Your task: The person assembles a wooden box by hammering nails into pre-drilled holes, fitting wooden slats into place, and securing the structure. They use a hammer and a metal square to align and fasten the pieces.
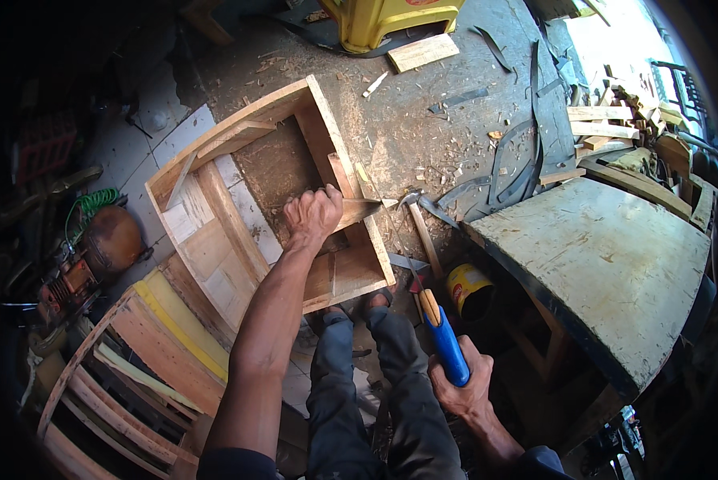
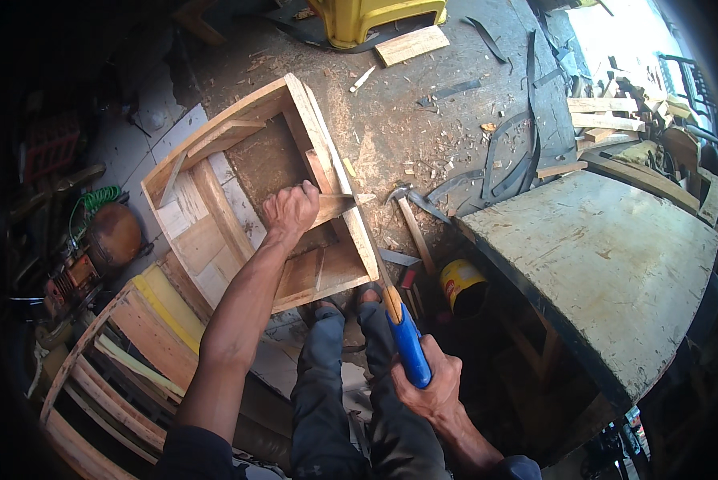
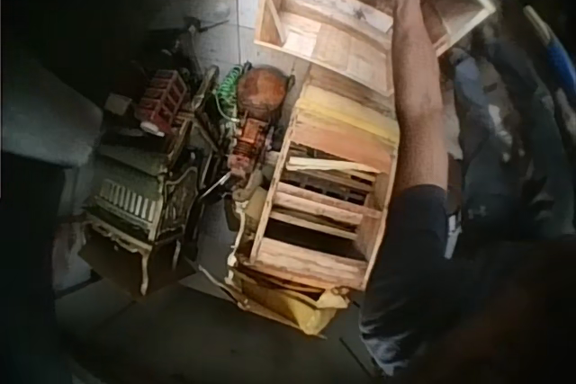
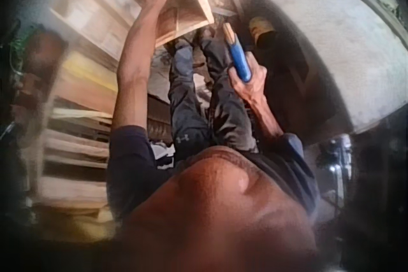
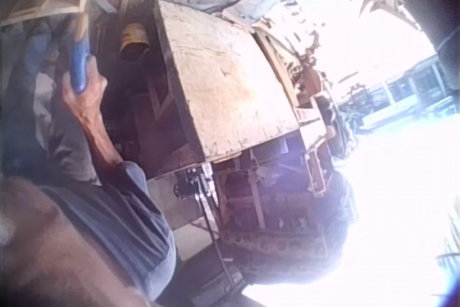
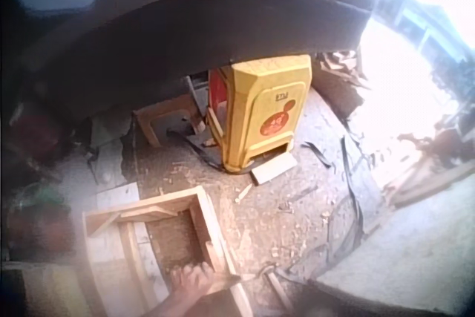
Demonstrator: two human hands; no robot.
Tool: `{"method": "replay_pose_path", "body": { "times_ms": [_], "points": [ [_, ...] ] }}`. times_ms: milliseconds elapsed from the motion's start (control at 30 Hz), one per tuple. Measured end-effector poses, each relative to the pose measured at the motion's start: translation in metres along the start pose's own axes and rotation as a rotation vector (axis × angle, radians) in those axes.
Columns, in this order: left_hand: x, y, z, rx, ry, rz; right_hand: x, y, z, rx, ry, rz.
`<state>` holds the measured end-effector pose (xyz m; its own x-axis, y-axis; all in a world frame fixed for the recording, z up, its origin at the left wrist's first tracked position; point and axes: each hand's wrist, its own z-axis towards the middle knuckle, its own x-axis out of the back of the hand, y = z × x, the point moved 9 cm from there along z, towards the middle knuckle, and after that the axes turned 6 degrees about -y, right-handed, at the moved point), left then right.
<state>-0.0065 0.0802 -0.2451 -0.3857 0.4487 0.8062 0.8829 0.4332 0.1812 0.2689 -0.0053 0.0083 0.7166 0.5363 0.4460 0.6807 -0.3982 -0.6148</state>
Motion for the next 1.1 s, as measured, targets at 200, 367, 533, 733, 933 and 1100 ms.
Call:
{"method": "replay_pose_path", "body": {
  "times_ms": [200, 367, 533, 733, 933, 1100],
  "points": [
    [-0.001, -0.004, 0.003, -0.026, 0.076, 0.004, 0.007, 0.005, -0.029, -0.145, -0.045, 0.066],
    [-0.006, 0.001, 0.012, -0.076, 0.038, 0.038, 0.027, -0.02, -0.068, -0.199, 0.02, 0.054],
    [-0.012, -0.006, -0.002, -0.067, 0.073, 0.03, -0.059, 0.0, 0.126, -0.032, 0.113, 0.08],
    [-0.004, -0.008, 0.003, 0.014, -0.028, -0.021, -0.077, 0.021, 0.128, 0.087, 0.161, 0.131],
    [-0.009, -0.007, 0.01, 0.052, -0.151, -0.032, -0.019, 0.013, -0.028, -0.078, 0.056, -0.004],
    [-0.006, -0.001, 0.005, 0.039, -0.143, -0.05, 0.026, -0.023, -0.093, -0.091, 0.093, -0.075]
  ]
}}
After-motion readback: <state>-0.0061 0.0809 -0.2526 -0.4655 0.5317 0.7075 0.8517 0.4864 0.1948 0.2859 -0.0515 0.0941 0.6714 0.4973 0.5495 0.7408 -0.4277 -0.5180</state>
